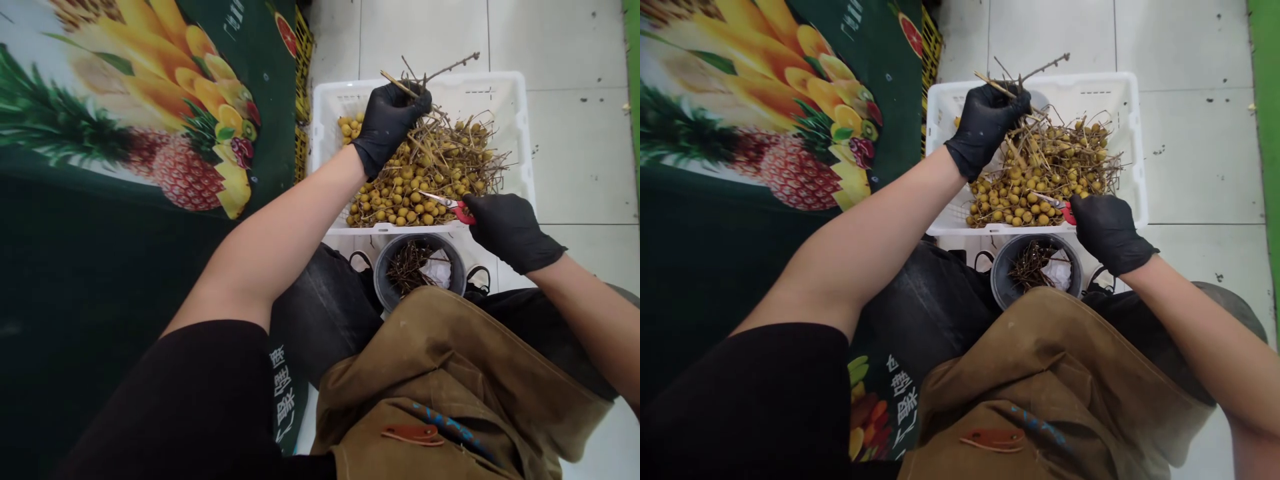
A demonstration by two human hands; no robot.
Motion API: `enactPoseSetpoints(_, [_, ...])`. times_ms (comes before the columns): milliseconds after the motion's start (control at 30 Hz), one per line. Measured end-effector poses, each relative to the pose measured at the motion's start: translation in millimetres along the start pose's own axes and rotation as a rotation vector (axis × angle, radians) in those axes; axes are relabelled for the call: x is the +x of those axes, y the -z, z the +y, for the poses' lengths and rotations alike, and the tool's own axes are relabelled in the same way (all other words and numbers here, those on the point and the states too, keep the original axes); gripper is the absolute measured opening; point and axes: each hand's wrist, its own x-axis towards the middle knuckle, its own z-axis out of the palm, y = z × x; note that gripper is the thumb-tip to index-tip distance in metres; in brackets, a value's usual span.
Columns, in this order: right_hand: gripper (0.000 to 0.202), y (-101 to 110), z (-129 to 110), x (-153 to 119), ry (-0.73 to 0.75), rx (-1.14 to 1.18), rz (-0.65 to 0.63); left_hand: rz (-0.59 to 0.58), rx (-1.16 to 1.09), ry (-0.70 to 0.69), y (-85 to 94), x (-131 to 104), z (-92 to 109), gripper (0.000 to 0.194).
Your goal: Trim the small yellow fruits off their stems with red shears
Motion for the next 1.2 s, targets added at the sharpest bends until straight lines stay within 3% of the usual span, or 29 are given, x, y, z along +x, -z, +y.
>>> enactPoseSetpoints(200, [0.053, -3, 7, -14, -0.034, 0.05, 0.091, 0.054, -0.036, 0.017, 1.0, 2, 3, 0.017])
enactPoseSetpoints(333, [0.054, -2, -1, -3, -0.006, 0.133, 0.139, 0.042, -0.05, -0.008, -4.3, -1, 4, 0.016])
enactPoseSetpoints(567, [0.046, 10, -17, 9, -0.022, 0.136, 0.073, 0.006, -0.026, -0.059, -2.6, 7, -13, 0.015])
enactPoseSetpoints(767, [0.054, 0, 18, -15, -0.132, 0.125, 0.132, -0.069, -0.057, -0.092, 21.5, 13, -21, 0.037])
enactPoseSetpoints(933, [0.055, 6, 40, -14, -0.148, 0.221, 0.189, -0.072, -0.046, -0.055, 15.8, 2, -4, 0.032])
enactPoseSetpoints(1100, [0.037, 17, 27, 2, -0.111, 0.294, 0.123, -0.072, -0.13, -0.032, 1.2, -20, 18, 0.01])
enactPoseSetpoints(1200, [0.03, 18, 20, 4, -0.092, 0.256, 0.127, -0.058, -0.159, -0.007, 3.6, -22, 19, 0.009])
